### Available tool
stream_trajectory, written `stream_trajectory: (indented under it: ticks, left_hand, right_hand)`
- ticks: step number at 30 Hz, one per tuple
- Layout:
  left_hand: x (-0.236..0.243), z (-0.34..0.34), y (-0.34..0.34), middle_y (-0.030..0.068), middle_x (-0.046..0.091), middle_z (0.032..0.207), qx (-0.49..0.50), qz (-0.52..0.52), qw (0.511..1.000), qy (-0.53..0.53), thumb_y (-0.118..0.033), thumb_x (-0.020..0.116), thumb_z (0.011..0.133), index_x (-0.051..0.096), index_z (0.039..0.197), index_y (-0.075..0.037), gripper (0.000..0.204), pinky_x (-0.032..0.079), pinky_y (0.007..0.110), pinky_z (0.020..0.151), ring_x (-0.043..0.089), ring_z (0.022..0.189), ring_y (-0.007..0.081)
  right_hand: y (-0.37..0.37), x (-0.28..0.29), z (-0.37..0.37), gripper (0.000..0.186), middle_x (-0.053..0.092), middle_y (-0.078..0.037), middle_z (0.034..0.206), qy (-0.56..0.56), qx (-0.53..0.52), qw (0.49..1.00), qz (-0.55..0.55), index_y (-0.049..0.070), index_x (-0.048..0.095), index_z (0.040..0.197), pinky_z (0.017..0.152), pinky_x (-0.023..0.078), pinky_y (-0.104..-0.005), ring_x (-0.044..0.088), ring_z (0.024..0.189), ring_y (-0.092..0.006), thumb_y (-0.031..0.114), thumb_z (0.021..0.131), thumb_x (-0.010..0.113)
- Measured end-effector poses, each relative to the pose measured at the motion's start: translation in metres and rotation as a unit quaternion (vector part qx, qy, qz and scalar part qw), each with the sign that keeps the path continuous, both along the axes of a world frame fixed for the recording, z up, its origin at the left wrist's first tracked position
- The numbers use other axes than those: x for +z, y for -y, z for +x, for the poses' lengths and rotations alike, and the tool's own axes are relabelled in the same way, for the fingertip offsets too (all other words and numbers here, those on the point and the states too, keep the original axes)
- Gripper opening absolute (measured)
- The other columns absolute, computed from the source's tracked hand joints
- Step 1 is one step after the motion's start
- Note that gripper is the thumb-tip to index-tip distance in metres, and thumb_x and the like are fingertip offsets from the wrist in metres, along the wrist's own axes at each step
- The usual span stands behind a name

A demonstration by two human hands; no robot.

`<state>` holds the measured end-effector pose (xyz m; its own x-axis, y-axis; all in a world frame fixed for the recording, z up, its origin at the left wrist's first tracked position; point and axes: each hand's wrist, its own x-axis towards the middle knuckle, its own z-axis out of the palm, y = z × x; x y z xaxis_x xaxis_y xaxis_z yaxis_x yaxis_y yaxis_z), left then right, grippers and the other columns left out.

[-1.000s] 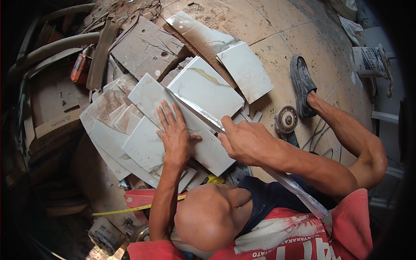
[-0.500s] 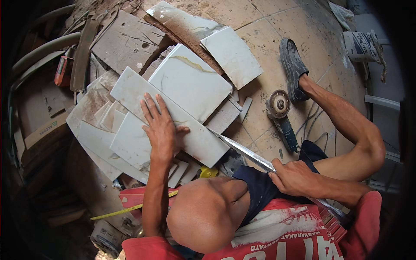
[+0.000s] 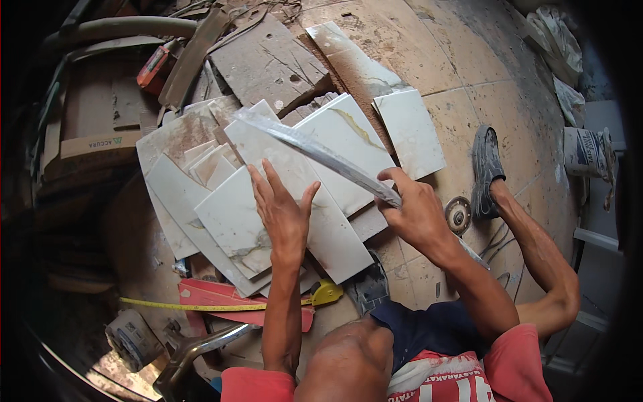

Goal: Measuring and marking tile dimensions using a tape measure and pencil at a renovation site.

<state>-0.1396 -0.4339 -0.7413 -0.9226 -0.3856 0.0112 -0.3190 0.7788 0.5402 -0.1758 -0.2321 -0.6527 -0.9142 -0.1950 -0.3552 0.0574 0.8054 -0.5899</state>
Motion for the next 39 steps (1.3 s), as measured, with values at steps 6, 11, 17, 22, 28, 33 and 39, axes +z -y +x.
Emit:
stream_trajectory:
  ticks: [6,11,17,22,28,33,39]
  left_hand:
    - [-0.007,0.007,-0.049,0.0273,0.024,0.146,0.178,0.003,0.984,0.025,-0.042,0.075,0.073,0.02,0.145,0.002,0.1,0.025,0.053,0.105,0.029,0.13,0.0431]
    - [-0.019,0.005,-0.052,0.0244,0.027,0.144,0.232,-0.038,0.972,-0.016,-0.042,0.074,0.075,0.022,0.143,0.004,0.097,0.026,0.053,0.102,0.031,0.125,0.0412]
    - [-0.024,-0.004,-0.062,0.024,0.027,0.144,0.242,-0.056,0.968,-0.022,-0.044,0.071,0.078,0.022,0.142,0.007,0.095,0.027,0.053,0.101,0.03,0.128,0.0395]
    - [-0.026,-0.006,-0.064,0.0235,0.026,0.146,0.256,-0.061,0.964,-0.022,-0.043,0.074,0.074,0.023,0.142,0.004,0.097,0.028,0.055,0.1,0.03,0.128,0.0395]
    - [-0.029,-0.006,-0.059,0.022,0.031,0.143,0.28,-0.054,0.956,-0.07,-0.035,0.078,0.065,0.03,0.138,0.001,0.094,0.029,0.054,0.1,0.033,0.127,0.0392]
    - [-0.006,0.007,-0.051,0.0233,0.039,0.137,0.241,0.014,0.967,-0.08,-0.029,0.079,0.06,0.035,0.135,0.002,0.092,0.034,0.052,0.1,0.038,0.123,0.0393]
    - [0.036,0.079,0.0,0.0251,0.042,0.133,0.258,0.165,0.942,-0.136,-0.026,0.079,0.061,0.05,0.125,0.001,0.076,0.038,0.047,0.1,0.043,0.121,0.0398]
  right_hand:
    - [0.013,-0.035,-0.013,0.025,0.064,-0.028,0.091,0.003,-0.053,0.999,0.0,-0.004,0.058,0.103,0.076,0.047,-0.0477,0.061,0.089,-0.0456,0.015,0.086,0.059]
    - [0.011,-0.045,0.011,0.021,0.064,-0.028,0.087,0.003,-0.051,0.998,-0.044,-0.003,0.058,0.101,0.073,0.048,-0.0428,0.063,0.086,-0.044,0.013,0.088,0.058]
    - [0.004,-0.045,0.012,0.021,0.065,-0.023,0.083,0.033,-0.065,0.997,-0.04,-0.004,0.057,0.1,0.07,0.048,-0.0376,0.063,0.074,-0.0343,0.014,0.089,0.059]
    - [-0.001,-0.06,0.018,0.021,0.061,-0.016,0.075,-0.048,-0.015,0.995,-0.086,-0.003,0.058,0.101,0.066,0.047,-0.0327,0.056,0.066,-0.0187,0.014,0.089,0.06]
    - [-0.004,-0.052,0.02,0.024,0.062,-0.015,0.078,0.013,-0.037,0.997,-0.062,-0.003,0.058,0.103,0.07,0.047,-0.0316,0.056,0.07,-0.0181,0.016,0.09,0.061]
    - [-0.016,-0.055,0.015,0.026,0.064,-0.013,0.083,0.051,-0.048,0.994,-0.081,-0.003,0.059,0.107,0.073,0.046,-0.0309,0.056,0.076,-0.0156,0.018,0.092,0.059]
    - [-0.006,-0.045,-0.001,0.03,0.058,-0.004,0.077,0.111,-0.134,0.982,-0.073,-0.005,0.061,0.107,0.066,0.044,-0.0275,0.051,0.071,-0.0108,0.021,0.093,0.06]
